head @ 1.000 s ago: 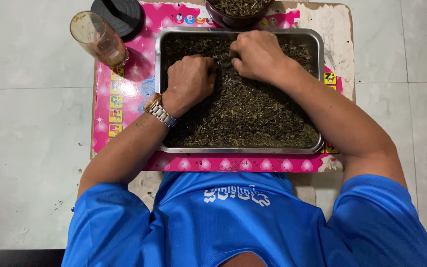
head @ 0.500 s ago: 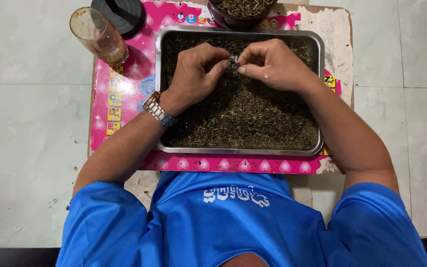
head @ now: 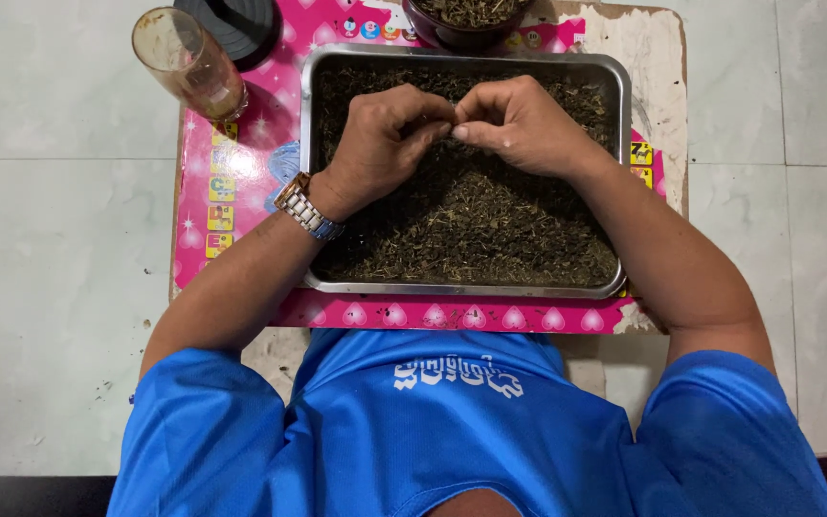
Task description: Sorting through dried tea leaves in a metal tray to remove stems and debris
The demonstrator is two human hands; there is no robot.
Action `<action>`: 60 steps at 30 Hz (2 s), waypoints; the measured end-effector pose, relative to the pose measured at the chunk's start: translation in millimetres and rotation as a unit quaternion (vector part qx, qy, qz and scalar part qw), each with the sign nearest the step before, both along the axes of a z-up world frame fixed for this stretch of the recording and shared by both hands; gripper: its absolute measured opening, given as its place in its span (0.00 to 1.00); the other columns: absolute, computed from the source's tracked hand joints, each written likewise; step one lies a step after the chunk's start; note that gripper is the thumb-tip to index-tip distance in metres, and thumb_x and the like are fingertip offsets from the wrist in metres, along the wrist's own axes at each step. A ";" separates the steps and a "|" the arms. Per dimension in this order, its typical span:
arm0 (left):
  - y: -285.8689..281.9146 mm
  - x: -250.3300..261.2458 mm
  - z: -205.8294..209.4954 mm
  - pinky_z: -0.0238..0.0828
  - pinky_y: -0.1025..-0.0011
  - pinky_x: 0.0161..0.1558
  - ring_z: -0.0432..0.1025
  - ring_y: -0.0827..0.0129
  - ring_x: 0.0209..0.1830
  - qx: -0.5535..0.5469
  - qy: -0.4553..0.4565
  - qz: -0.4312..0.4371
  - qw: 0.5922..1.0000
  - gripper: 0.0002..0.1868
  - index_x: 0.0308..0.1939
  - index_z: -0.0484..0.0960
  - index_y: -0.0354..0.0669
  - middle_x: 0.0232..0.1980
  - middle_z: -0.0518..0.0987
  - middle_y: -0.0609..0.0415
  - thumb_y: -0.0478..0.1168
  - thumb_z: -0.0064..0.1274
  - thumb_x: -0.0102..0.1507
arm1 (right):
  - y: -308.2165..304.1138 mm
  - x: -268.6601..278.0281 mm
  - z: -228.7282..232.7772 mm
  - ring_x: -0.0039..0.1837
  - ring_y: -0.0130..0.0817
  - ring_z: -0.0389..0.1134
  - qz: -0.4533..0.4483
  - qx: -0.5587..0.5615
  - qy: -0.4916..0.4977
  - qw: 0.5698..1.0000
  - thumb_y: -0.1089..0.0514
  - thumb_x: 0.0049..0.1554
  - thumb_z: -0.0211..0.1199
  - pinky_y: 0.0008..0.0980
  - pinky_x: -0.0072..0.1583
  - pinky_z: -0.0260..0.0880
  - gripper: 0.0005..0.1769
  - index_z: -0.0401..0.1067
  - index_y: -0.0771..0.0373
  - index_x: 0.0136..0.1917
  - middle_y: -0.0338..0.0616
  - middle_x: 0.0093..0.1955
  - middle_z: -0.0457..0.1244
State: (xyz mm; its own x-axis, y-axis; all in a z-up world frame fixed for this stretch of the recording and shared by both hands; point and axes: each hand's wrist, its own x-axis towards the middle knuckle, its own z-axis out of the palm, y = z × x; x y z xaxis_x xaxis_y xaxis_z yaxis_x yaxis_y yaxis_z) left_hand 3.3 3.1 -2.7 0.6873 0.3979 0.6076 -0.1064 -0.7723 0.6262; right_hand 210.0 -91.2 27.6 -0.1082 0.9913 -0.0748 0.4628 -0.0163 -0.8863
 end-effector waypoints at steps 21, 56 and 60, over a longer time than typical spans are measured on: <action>3.9 -0.7 19.1 0.78 0.82 0.29 0.76 0.77 0.28 -0.453 0.011 -0.049 0.890 0.07 0.42 0.82 0.40 0.35 0.83 0.56 0.40 0.58 0.67 | -8.1 10.5 0.1 0.54 0.37 0.73 -0.027 0.065 -0.200 0.977 0.60 0.61 0.66 0.37 0.58 0.69 0.14 0.79 0.59 0.60 0.45 0.56 0.72; -21.5 -42.2 64.2 0.73 0.39 0.46 0.74 0.33 0.50 0.012 0.417 0.050 0.907 0.36 0.66 0.73 0.46 0.56 0.76 0.36 0.49 0.68 0.57 | -48.8 -8.2 59.0 0.66 0.61 0.63 0.060 -0.040 -0.280 0.957 0.54 0.58 0.65 0.62 0.66 0.60 0.37 0.60 0.63 0.78 0.64 0.70 0.60; -57.4 -52.5 83.2 0.74 0.38 0.57 0.68 0.34 0.65 0.000 0.598 -0.012 0.802 0.54 0.79 0.56 0.50 0.69 0.66 0.33 0.51 0.72 0.54 | -82.5 -27.8 68.9 0.79 0.65 0.49 0.114 -0.185 -0.351 0.911 0.42 0.46 0.79 0.68 0.73 0.56 0.64 0.45 0.57 0.84 0.64 0.81 0.47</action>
